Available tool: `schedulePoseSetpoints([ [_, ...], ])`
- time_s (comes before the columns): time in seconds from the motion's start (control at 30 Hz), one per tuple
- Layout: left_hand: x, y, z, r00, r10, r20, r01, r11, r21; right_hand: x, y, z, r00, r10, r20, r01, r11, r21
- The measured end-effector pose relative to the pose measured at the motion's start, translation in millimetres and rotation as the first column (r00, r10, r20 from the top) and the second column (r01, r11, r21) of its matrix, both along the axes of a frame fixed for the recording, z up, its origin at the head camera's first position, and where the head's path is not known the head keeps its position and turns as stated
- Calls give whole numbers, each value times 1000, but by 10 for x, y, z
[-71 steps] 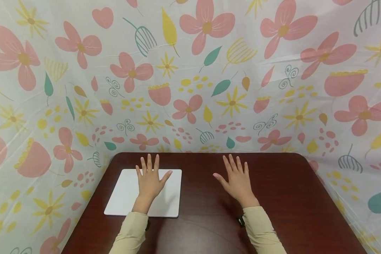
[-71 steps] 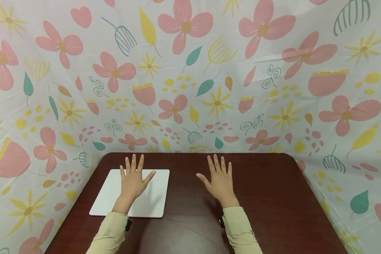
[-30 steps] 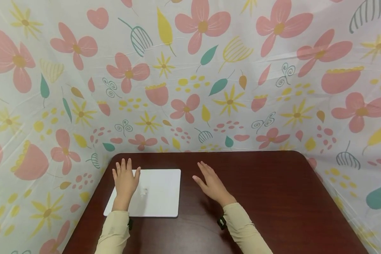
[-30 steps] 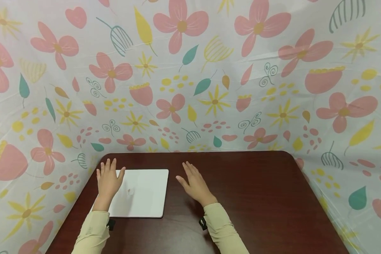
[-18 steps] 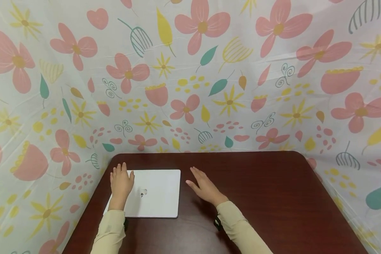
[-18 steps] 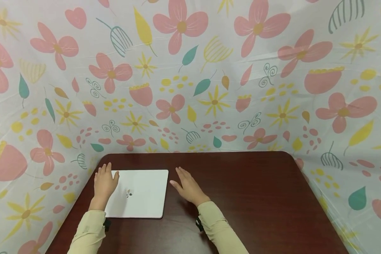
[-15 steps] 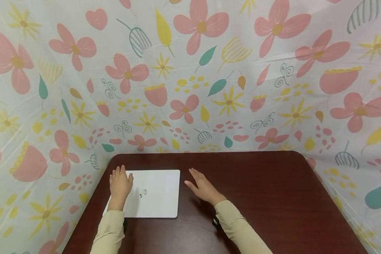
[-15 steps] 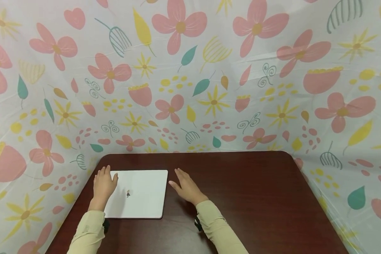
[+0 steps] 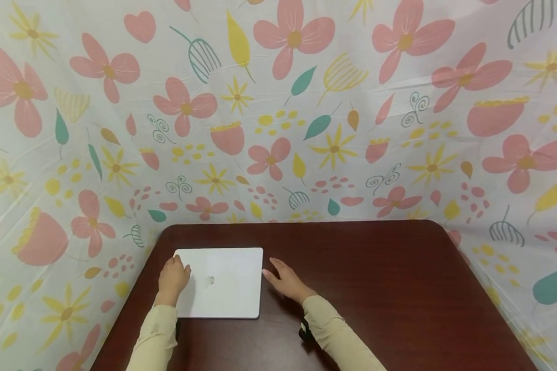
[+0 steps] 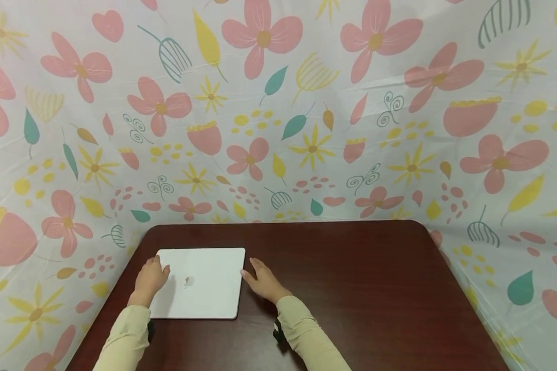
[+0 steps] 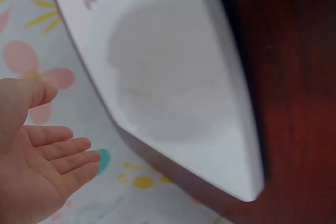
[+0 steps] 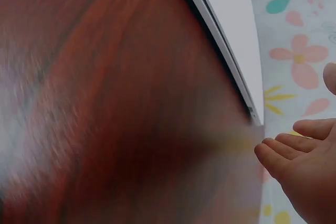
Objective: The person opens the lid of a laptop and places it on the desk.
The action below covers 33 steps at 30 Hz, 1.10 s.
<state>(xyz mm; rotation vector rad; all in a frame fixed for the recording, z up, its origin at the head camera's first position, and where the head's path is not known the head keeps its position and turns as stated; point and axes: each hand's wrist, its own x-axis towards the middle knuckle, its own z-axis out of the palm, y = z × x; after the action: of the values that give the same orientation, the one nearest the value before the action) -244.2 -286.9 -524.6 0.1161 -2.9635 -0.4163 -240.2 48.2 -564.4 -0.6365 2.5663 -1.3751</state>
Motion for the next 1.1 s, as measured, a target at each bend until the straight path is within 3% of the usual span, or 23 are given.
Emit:
schedulePoseSetpoints([
  [0.23, 5, -156, -188, 986, 74, 147, -85, 994, 65, 53, -95, -107, 996, 5, 92, 2, 997, -72],
  [0.4, -37, -251, -303, 971, 80, 224, -104, 990, 97, 105, -172, -149, 989, 7, 150, 8, 995, -99],
  [0.63, -98, -362, -390, 971, 93, 219, -137, 971, 194, 137, -260, -144, 987, 20, 158, 1, 991, -132],
  [1.1, -76, -424, -367, 983, 97, 155, -141, 941, 307, 148, -278, -124, 983, 49, 179, -30, 993, -110],
])
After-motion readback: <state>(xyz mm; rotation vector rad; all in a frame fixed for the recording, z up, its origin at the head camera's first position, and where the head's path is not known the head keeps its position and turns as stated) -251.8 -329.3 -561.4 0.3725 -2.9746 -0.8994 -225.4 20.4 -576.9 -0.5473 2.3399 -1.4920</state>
